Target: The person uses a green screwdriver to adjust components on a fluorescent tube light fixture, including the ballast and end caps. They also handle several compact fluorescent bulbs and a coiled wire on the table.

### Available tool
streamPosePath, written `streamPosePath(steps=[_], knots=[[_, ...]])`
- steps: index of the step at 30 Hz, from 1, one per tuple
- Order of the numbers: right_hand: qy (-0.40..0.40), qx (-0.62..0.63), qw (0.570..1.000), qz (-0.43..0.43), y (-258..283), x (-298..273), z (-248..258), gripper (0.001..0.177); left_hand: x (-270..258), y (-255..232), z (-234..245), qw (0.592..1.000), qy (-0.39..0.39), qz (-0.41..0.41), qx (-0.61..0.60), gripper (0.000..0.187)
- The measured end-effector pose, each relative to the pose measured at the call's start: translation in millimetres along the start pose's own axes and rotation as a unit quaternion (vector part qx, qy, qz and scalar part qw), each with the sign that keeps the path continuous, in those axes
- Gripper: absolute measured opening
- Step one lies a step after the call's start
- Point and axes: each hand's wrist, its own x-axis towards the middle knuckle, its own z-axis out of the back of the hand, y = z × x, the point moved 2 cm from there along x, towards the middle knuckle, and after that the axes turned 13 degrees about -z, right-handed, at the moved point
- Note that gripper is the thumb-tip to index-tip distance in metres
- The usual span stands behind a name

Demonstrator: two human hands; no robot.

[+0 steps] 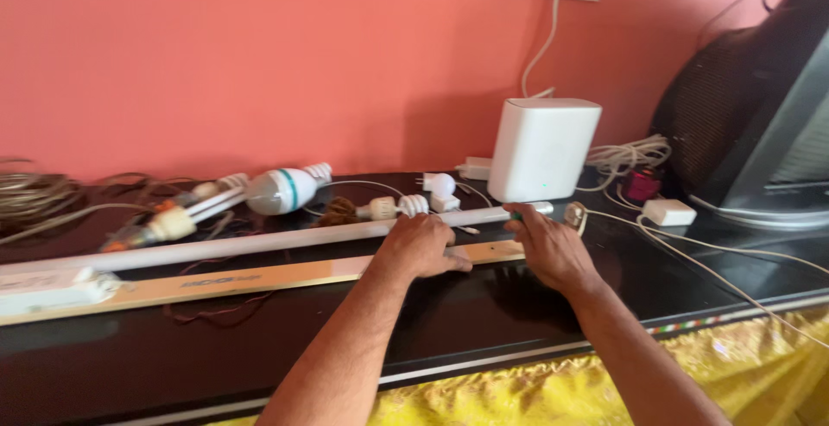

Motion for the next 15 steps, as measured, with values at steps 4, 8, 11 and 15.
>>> streamPosePath(steps=[4,8,11,15], knots=[[-0.042,-0.003,0.997,0.069,2,-1,1,0.027,-36,6,15,0.997,-0.016,-0.058,0.038,0.051],[-0.019,-0.008,0.997,0.079,5,-4,-1,0.029,-88,32,33,0.999,0.008,-0.031,0.031,0.043],[0.023,-0.043,0.995,0.082,14,-5,0,0.037,-123,43,44,1.0,-0.018,-0.01,0.016,0.04],[0.055,-0.085,0.992,0.081,28,-8,5,0.042,-136,39,44,0.998,-0.049,0.03,-0.007,0.044]])
